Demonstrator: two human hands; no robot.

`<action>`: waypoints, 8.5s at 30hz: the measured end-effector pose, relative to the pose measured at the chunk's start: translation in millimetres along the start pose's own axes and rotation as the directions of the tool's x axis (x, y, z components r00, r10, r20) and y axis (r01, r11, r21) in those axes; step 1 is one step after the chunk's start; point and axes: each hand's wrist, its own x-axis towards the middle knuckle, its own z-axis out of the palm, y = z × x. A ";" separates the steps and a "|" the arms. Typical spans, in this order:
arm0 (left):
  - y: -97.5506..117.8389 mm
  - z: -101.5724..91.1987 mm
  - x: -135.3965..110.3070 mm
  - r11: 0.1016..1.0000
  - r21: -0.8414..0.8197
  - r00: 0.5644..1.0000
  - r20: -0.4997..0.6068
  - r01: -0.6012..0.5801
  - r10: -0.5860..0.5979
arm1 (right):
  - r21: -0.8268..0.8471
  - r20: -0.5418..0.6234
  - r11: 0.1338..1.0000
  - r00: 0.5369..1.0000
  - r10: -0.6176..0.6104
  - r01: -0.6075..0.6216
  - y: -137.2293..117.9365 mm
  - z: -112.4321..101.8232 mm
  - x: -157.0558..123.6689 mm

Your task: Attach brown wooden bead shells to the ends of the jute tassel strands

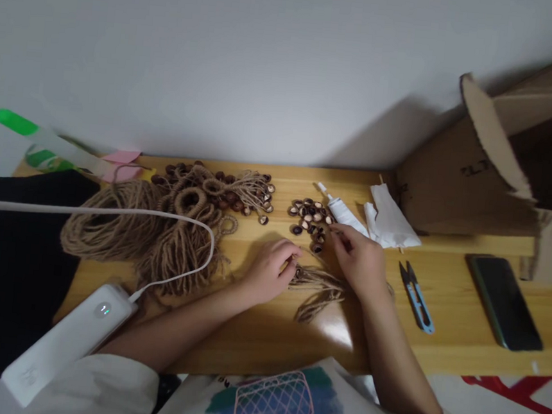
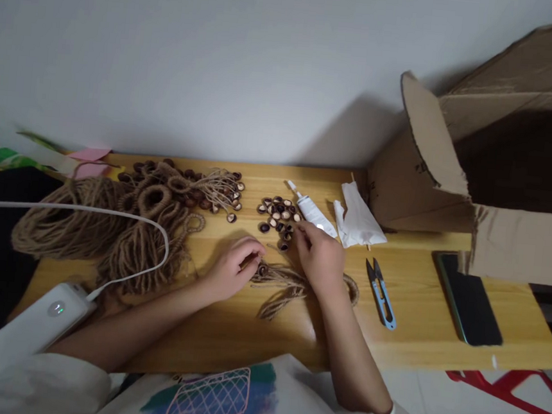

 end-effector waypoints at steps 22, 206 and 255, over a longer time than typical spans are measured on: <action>-9.1 3.3 -0.5 0.990 -0.141 0.996 -0.094 -0.008 -0.005 | -0.508 0.273 0.840 0.960 -0.054 0.192 -52.0 1.4 70.4; -6.3 -21.7 7.8 0.887 0.404 0.974 -0.063 0.225 -0.219 | 0.940 0.335 -0.235 0.810 0.482 -0.248 18.2 -5.5 -16.3; 14.9 -15.0 17.5 0.865 0.502 0.974 0.183 0.021 -0.130 | 0.926 0.360 -0.276 0.820 0.445 -0.258 18.5 -6.9 -18.4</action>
